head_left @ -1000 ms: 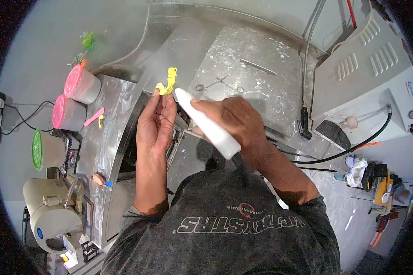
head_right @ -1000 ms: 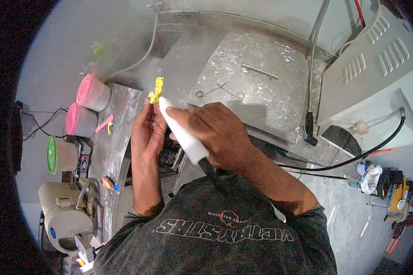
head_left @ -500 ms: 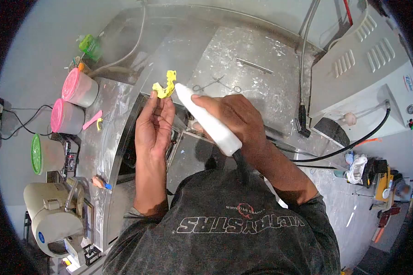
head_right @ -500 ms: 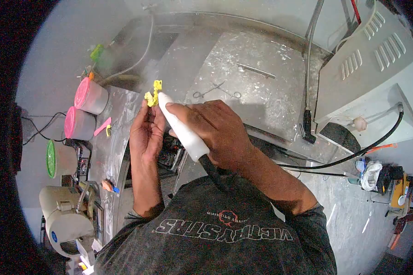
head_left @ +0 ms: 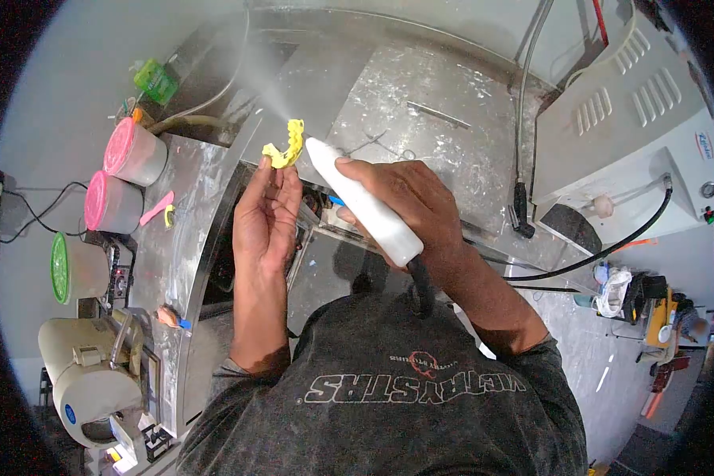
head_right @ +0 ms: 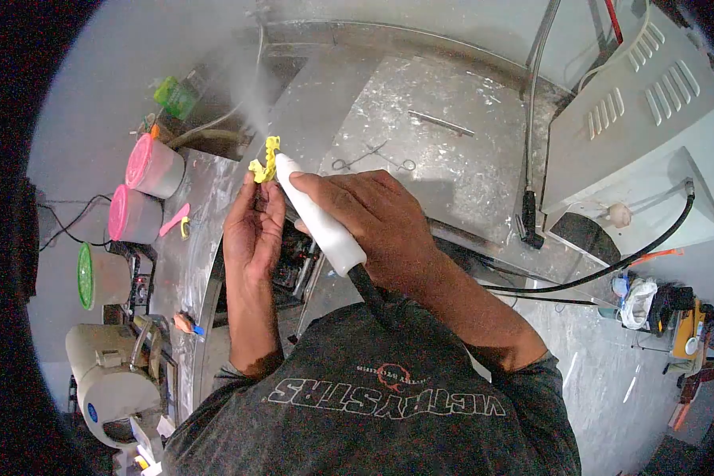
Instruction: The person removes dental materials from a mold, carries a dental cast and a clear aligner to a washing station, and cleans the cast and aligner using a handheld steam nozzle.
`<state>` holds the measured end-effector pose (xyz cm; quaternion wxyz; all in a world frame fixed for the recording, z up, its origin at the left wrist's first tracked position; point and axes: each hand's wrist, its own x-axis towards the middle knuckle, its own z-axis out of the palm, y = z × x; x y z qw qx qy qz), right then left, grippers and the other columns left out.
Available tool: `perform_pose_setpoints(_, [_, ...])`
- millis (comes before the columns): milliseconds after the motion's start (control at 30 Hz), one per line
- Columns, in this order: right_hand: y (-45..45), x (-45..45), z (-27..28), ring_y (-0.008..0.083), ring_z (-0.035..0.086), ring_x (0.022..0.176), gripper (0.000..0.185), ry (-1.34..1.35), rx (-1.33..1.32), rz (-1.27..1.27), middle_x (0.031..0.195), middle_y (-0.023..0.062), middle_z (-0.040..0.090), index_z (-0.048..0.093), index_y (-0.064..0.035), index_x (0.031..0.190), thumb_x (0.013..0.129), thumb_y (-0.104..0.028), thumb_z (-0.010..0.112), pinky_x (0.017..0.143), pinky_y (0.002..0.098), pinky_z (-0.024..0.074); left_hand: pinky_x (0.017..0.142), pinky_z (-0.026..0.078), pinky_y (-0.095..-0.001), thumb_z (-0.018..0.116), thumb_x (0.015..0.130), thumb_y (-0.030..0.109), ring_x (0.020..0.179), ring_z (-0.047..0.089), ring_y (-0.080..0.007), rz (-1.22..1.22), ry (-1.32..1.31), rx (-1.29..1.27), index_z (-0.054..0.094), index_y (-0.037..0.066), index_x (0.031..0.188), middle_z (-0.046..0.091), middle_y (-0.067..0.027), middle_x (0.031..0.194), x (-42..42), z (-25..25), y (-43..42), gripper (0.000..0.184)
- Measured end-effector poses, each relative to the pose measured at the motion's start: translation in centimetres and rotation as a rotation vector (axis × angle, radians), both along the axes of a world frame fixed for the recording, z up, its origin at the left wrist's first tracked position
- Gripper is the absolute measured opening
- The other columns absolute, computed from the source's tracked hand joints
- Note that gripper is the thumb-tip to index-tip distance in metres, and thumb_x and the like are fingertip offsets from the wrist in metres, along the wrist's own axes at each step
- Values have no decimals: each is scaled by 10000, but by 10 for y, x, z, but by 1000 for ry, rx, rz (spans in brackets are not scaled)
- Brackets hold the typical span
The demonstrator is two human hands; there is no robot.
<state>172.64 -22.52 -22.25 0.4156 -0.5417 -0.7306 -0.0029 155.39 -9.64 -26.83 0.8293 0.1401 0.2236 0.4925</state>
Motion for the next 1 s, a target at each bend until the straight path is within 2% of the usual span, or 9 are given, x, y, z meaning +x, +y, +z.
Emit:
perform_pose_setpoints(100, [1,-2,2,263,625,1061,672,-8,-21,8,1192,90,647,497,-109,1382,742,-143,699,920,389,444,848,608,-307,655,925,55,950,671,-213,-15,-67,-73,594,-79,1095,646,-155,1028,2,3,-1,225])
perform_pose_setpoints(500, [3,-5,-8,278,618,1061,711,-39,-49,59,1173,107,641,479,-106,1400,726,-156,701,906,398,442,897,589,-285,649,926,45,1042,637,-219,-2,-34,-24,577,-78,1096,607,-167,1104,5,4,-2,222])
perform_pose_setpoints(667, [3,-6,-9,277,617,1071,705,-28,-46,59,1181,109,643,481,-100,1396,726,-148,694,913,401,440,902,586,-294,647,926,45,1031,639,-222,-9,-1,-19,579,-76,1107,614,-158,1103,6,3,-3,228])
perform_pose_setpoints(800, [0,-5,-2,275,623,1084,648,-7,-67,12,1197,108,648,489,-104,1387,776,-167,696,919,398,441,895,582,-307,658,923,58,996,654,-214,37,70,-7,599,-56,1095,638,-145,1080,5,5,-4,215])
perform_pose_setpoints(900, [-2,-6,1,279,628,1084,605,6,-85,6,1195,106,655,497,-108,1379,815,-193,699,918,394,443,867,557,-286,702,891,38,926,663,-170,299,274,353,625,-41,1054,668,-118,1016,6,1,-8,197])
perform_pose_setpoints(1000, [-2,-8,1,281,634,1076,577,13,-66,5,1182,105,662,506,-113,1369,835,-212,701,913,387,447,881,533,-289,704,883,10,937,656,-160,592,676,612,648,-27,1037,684,-112,987,10,3,-17,168])
